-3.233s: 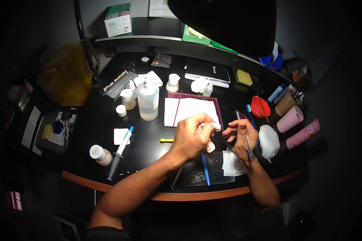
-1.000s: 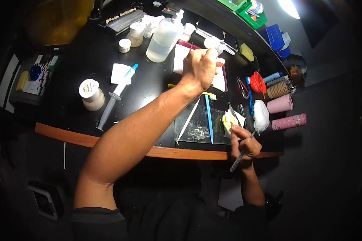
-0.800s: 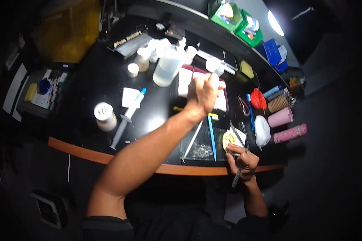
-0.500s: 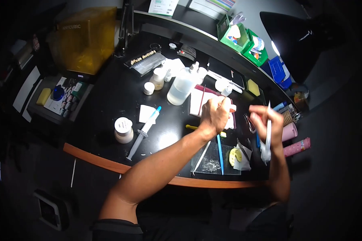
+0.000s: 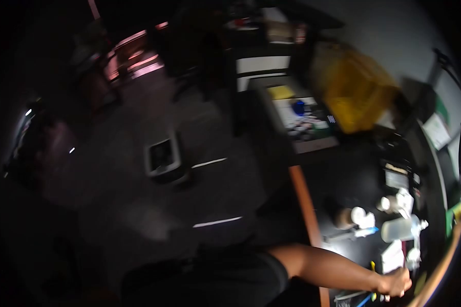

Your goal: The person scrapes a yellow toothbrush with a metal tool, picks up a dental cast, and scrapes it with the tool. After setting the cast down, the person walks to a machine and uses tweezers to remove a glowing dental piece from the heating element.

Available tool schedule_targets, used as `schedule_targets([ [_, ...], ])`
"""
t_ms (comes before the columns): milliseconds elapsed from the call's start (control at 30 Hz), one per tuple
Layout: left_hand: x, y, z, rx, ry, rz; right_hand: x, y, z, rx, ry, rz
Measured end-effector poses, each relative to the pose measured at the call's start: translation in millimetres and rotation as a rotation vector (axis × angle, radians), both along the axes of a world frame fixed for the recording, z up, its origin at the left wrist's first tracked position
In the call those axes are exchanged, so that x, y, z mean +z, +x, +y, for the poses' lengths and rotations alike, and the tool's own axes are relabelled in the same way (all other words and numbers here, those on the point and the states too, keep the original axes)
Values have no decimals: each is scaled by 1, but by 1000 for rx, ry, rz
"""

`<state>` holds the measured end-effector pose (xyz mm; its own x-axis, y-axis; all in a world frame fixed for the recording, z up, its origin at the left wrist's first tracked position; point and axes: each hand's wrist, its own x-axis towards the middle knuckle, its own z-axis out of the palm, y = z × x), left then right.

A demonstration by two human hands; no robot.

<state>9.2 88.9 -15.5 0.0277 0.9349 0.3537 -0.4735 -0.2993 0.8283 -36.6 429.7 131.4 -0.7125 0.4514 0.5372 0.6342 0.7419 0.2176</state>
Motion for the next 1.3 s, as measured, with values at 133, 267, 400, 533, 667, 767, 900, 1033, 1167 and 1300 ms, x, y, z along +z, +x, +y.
schedule_targets([
  [133, 4, 1, 12, 9, 52, -27, -8, -24, -9, -14, -7, -28],
  [267, -5, 0, 12, 23, 51, -1, -7, -22, -16, -11, -3, 2],
  [400, -11, -2, 5, 38, 55, 22, -8, -15, -25, 6, 8, 42],
  [533, -14, -4, 4, 42, 72, 37, -7, -2, -32, 38, 22, 81],
  [667, -13, -3, 4, 37, 92, 31, 1, 18, -44, 103, 55, 133],
  [767, -14, -3, 5, 42, 110, 13, 9, 35, -67, 220, 91, 194],
  [900, -29, 35, 7, -45, 150, -134, 25, 145, -146, 370, 109, 287],
  [1033, -24, 17, -34, -109, 182, -266, -19, 222, -211, 541, -64, 501],
  [1167, -6, -23, -64, -48, 140, -132, -78, 262, -299, 350, -303, 796],
  [1300, 12, -52, -56, 161, -109, 542, -123, 281, -328, 298, -493, 1019],
])
